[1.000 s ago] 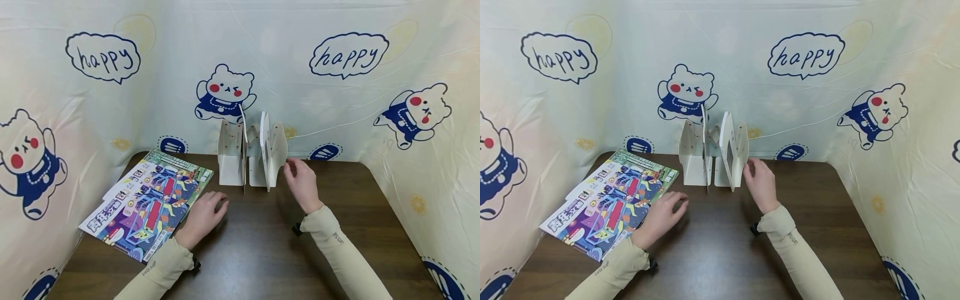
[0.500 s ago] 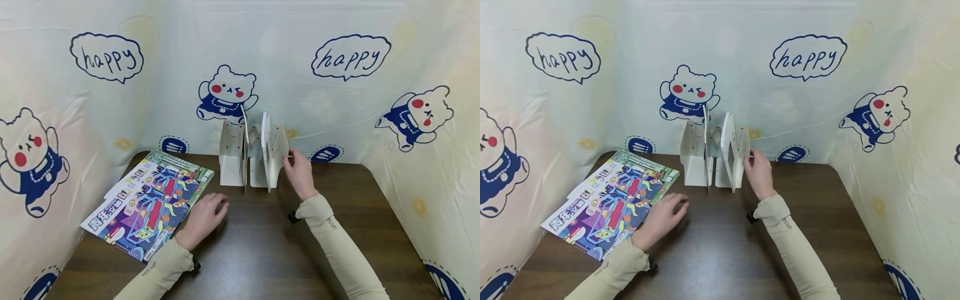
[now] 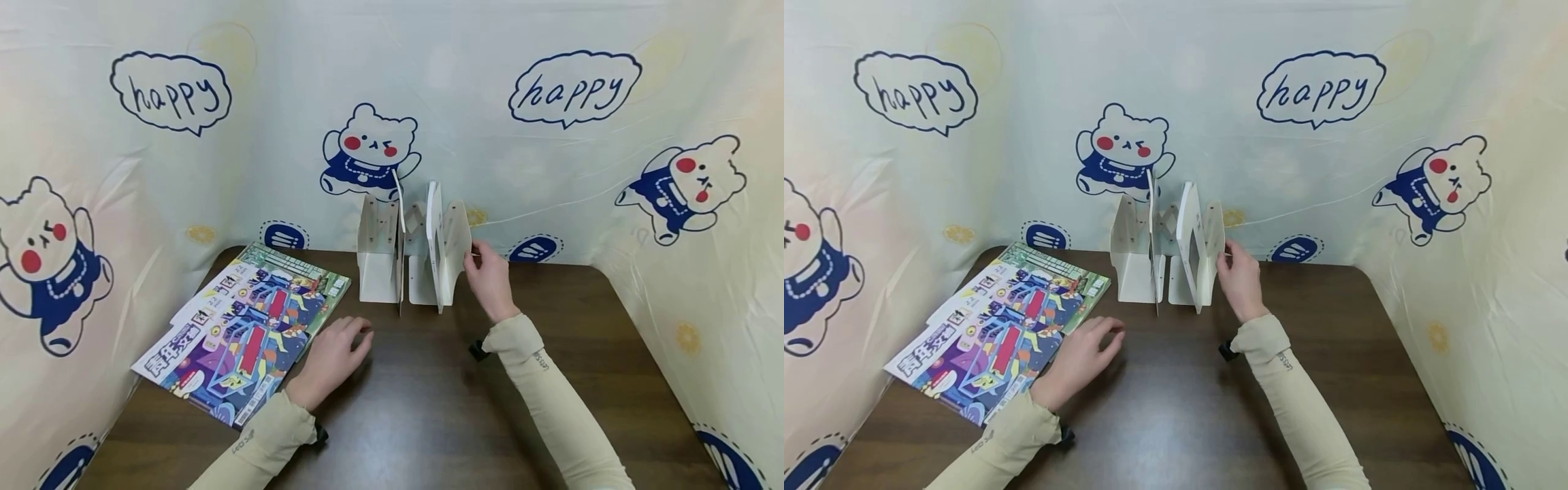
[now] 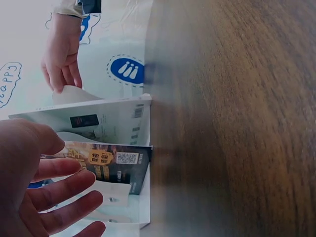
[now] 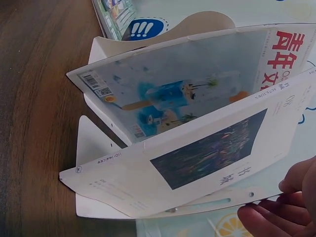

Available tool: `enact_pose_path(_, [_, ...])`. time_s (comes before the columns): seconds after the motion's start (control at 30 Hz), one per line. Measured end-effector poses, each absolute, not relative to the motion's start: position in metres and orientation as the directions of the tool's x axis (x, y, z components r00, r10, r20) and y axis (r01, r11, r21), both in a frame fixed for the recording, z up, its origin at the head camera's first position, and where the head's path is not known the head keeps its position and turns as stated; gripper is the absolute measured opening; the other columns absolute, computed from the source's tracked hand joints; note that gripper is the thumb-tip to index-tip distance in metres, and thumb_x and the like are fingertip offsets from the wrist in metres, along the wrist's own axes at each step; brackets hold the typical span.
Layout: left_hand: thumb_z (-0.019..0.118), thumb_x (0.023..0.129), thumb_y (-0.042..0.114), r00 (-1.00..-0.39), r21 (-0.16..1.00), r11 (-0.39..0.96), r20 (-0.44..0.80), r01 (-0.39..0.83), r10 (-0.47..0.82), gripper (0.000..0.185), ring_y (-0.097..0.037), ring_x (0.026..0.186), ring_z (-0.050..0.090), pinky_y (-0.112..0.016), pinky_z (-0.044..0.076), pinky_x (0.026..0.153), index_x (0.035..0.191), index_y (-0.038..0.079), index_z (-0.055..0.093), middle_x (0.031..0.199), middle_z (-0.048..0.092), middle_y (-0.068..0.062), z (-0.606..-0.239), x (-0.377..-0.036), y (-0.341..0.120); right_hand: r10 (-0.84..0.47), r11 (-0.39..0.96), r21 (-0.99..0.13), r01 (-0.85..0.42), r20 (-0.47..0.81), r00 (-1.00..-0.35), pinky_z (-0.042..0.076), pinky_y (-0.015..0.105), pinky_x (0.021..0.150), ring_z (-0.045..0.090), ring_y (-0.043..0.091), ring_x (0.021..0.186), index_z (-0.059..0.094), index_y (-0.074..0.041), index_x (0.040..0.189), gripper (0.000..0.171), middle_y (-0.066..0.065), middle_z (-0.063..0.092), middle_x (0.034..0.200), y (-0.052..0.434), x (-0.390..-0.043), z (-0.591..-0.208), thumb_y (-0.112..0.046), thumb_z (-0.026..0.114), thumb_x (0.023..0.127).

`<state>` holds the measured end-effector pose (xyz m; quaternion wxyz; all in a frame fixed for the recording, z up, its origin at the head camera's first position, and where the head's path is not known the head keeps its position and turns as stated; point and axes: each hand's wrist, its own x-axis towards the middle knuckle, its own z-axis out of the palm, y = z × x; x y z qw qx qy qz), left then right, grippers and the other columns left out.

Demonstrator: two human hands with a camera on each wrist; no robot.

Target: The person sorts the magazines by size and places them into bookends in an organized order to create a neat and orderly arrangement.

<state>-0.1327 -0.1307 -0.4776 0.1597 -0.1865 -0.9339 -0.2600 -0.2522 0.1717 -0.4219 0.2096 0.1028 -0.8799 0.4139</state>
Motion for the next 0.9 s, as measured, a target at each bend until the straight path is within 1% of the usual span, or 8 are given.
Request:
enact_pose_path(0.1, [0.076, 0.096, 0.018, -0.882, 0.427, 0.799, 0.396, 0.424, 0.256, 0.012, -0.019, 0.083, 0.066, -0.037, 0.057, 0.069, 0.105, 0.010, 0.075, 0.094, 0.073, -0.003, -0.479, -0.133, -0.132, -0.004, 0.631, -0.693, -0.347, 0.445, -0.896, 0.063, 0.050, 0.080, 0.074, 0.038, 0.098, 0.065, 0.007, 0.129, 0.030, 0.028, 0.071, 0.120, 0.172, -0.253, -0.420, -0.009, 0.060, 0.104])
enact_pose_path(0.3, [0.077, 0.095, 0.017, -0.900, 0.439, 0.814, 0.379, 0.381, 0.217, 0.014, -0.019, 0.082, 0.066, -0.037, 0.059, 0.070, 0.107, 0.010, 0.075, 0.094, 0.073, -0.004, -0.484, -0.129, -0.142, -0.009, 0.623, -0.701, -0.347, 0.437, -0.899, 0.063, 0.050, 0.081, 0.074, 0.037, 0.097, 0.065, 0.006, 0.128, 0.029, 0.026, 0.072, 0.117, 0.173, -0.253, -0.420, -0.008, 0.060, 0.103])
enact_pose_path(0.47, [0.077, 0.095, 0.017, -0.918, 0.471, 0.817, 0.359, 0.332, 0.166, 0.015, -0.023, 0.088, 0.069, -0.043, 0.062, 0.075, 0.108, 0.009, 0.074, 0.100, 0.074, -0.007, -0.484, -0.126, -0.157, -0.008, 0.618, -0.703, -0.352, 0.442, -0.897, 0.063, 0.049, 0.080, 0.074, 0.037, 0.096, 0.066, 0.006, 0.127, 0.028, 0.027, 0.072, 0.117, 0.174, -0.254, -0.420, -0.006, 0.061, 0.103])
enact_pose_path(0.57, [0.075, 0.096, 0.018, -0.935, 0.491, 0.822, 0.329, 0.289, 0.133, 0.019, -0.028, 0.095, 0.070, -0.048, 0.062, 0.082, 0.112, 0.007, 0.074, 0.106, 0.074, -0.010, -0.481, -0.126, -0.169, -0.005, 0.616, -0.703, -0.355, 0.447, -0.894, 0.063, 0.050, 0.079, 0.074, 0.037, 0.095, 0.066, 0.007, 0.127, 0.027, 0.027, 0.072, 0.116, 0.174, -0.254, -0.419, -0.005, 0.061, 0.102])
enact_pose_path(0.7, [0.071, 0.099, 0.022, -0.955, 0.511, 0.828, 0.281, 0.231, 0.093, 0.025, -0.032, 0.101, 0.070, -0.052, 0.060, 0.087, 0.117, 0.005, 0.072, 0.111, 0.074, -0.013, -0.477, -0.126, -0.185, -0.003, 0.612, -0.710, -0.349, 0.440, -0.898, 0.063, 0.050, 0.080, 0.074, 0.038, 0.097, 0.066, 0.007, 0.127, 0.028, 0.028, 0.071, 0.118, 0.175, -0.254, -0.419, -0.006, 0.060, 0.103])
enact_pose_path(0.8, [0.070, 0.100, 0.024, -0.963, 0.525, 0.828, 0.263, 0.198, 0.064, 0.028, -0.033, 0.102, 0.069, -0.054, 0.060, 0.089, 0.119, 0.005, 0.071, 0.114, 0.074, -0.015, -0.474, -0.126, -0.197, -0.003, 0.608, -0.715, -0.344, 0.432, -0.902, 0.062, 0.051, 0.081, 0.074, 0.039, 0.098, 0.065, 0.007, 0.128, 0.029, 0.029, 0.071, 0.120, 0.175, -0.254, -0.420, -0.005, 0.060, 0.103])
enact_pose_path(0.9, [0.068, 0.101, 0.025, -0.962, 0.534, 0.826, 0.273, 0.179, 0.033, 0.028, -0.034, 0.104, 0.069, -0.056, 0.059, 0.090, 0.120, 0.005, 0.071, 0.115, 0.073, -0.016, -0.471, -0.127, -0.210, -0.003, 0.604, -0.720, -0.342, 0.427, -0.904, 0.062, 0.051, 0.082, 0.074, 0.038, 0.099, 0.065, 0.007, 0.129, 0.029, 0.029, 0.070, 0.120, 0.174, -0.254, -0.420, -0.005, 0.060, 0.103])
